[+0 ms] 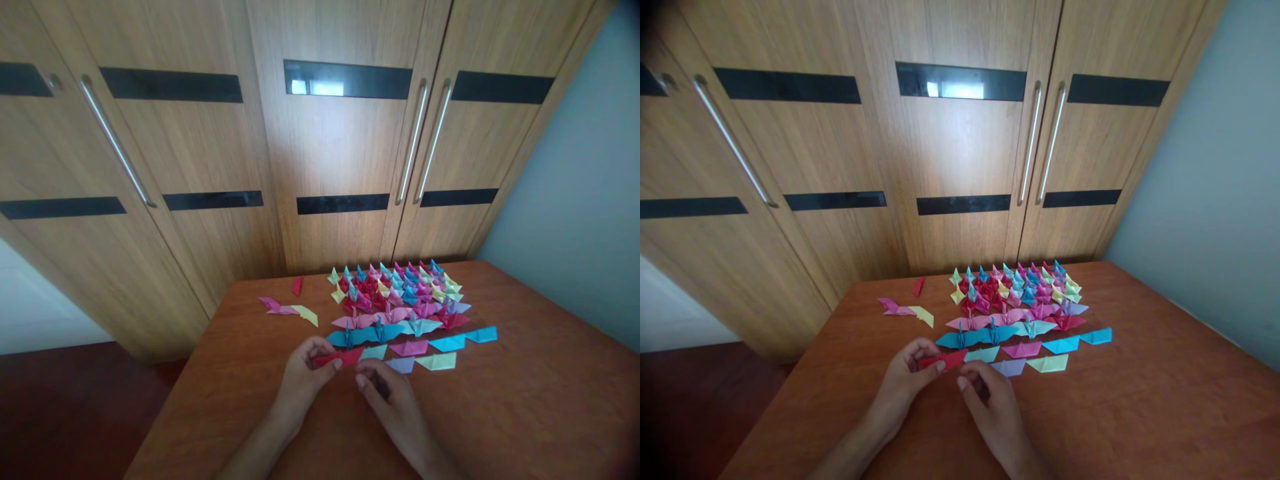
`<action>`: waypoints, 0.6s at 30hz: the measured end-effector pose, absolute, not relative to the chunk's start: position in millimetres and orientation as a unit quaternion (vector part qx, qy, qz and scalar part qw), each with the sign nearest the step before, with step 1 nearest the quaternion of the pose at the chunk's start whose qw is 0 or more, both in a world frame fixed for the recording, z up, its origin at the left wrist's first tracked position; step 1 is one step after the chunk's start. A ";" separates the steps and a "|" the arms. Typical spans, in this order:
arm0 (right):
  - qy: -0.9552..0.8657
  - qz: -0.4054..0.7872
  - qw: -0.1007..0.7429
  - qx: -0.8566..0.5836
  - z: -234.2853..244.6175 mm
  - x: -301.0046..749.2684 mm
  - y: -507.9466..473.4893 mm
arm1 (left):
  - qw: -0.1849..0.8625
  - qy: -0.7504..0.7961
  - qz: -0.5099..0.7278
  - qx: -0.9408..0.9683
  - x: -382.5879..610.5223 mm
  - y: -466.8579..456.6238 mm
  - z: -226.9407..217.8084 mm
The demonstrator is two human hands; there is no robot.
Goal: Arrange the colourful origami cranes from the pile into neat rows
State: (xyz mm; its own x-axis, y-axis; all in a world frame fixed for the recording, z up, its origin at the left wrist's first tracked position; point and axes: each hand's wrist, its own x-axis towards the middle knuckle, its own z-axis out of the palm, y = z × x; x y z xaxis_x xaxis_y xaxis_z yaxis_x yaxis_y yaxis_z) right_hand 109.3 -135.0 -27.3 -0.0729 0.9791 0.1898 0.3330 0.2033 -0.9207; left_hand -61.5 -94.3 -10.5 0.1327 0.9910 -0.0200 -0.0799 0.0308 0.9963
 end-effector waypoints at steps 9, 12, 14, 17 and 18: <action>-0.634 0.376 0.429 -0.522 -33.4 110.1 -132.4 | 0.589 0.418 0.421 0.549 -53.6 -101.2 -21.2; -0.625 0.386 0.433 -0.523 -34.3 109.8 -131.7 | 0.586 0.409 0.421 0.558 -53.1 -100.8 -22.3; -0.604 0.407 0.447 -0.520 -35.7 110.2 -129.7 | 0.582 0.409 0.422 0.561 -51.6 -101.3 -23.9; -0.545 0.445 0.486 -0.519 -38.3 113.8 -125.1 | 0.587 0.406 0.420 0.560 -49.5 -102.1 -28.5; -0.520 0.453 0.503 -0.521 -39.0 116.5 -123.6 | 0.588 0.405 0.420 0.560 -49.5 -101.8 -30.0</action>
